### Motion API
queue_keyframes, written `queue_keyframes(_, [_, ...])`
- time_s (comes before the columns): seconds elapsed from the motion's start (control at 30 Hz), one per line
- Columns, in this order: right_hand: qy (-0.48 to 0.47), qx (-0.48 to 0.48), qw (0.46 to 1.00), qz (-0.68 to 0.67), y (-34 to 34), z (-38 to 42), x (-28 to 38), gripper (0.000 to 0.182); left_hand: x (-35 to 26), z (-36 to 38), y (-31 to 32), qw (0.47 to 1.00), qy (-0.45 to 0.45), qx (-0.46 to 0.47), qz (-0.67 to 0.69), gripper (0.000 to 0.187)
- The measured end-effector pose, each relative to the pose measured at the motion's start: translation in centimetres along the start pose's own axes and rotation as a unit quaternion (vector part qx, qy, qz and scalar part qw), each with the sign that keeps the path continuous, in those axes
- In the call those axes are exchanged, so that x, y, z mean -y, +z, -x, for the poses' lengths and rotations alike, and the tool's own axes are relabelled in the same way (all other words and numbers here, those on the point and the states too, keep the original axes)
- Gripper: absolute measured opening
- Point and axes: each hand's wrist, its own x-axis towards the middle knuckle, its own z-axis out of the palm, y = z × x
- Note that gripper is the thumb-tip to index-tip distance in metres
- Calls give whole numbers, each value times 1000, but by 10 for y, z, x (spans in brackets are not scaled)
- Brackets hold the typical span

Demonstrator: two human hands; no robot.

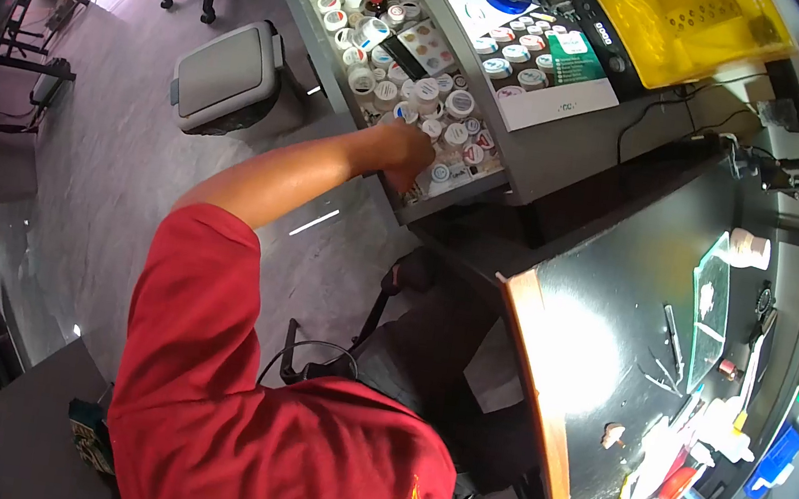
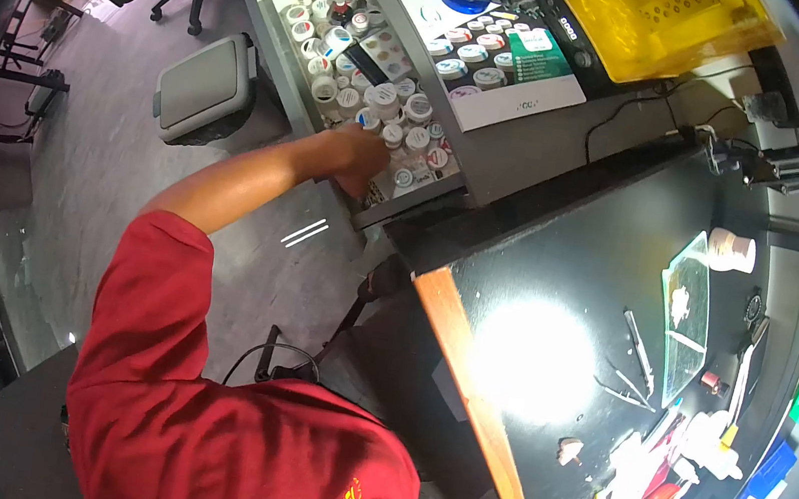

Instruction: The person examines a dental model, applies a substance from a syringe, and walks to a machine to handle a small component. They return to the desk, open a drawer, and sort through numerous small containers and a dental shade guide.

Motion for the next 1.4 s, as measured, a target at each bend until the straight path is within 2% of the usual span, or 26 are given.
queue_keyframes(0.23, [-26,22,999,26,-1,-2,-10,43,20,-11,8,995,76,-24,-57,35])
queue_keyframes(0.37, [-20,12,999,29,1,-2,-19,40,31,-10,10,996,62,-58,26,42])
queue_keyframes(0.47, [42,21,999,-4,1,-1,-29,38,41,-10,7,993,62,-92,38,47])
queue_keyframes(0.63, [24,26,999,-5,1,-2,-21,38,49,-15,11,991,74,-104,49,47])
queue_keyframes(0.73, [30,28,999,2,-1,-1,-18,38,41,-4,10,992,57,-89,67,44])
queue_keyframes(0.83, [52,29,998,-13,0,-2,-18,38,22,-4,19,999,38,-11,-32,42])
queue_keyframes(0.93, [45,32,999,3,0,-1,-9,38,2,5,14,998,8,25,-57,46])
queue_keyframes(1.03, [27,25,999,1,1,-2,-4,39,1,5,26,998,12,-14,-53,48])
queue_keyframes(1.27, [-20,26,999,1,1,-2,-5,43,1,15,27,999,-9,32,-32,49])
queue_keyframes(1.4, [19,33,999,-17,3,0,-18,44,-2,27,29,998,-32,51,15,50])
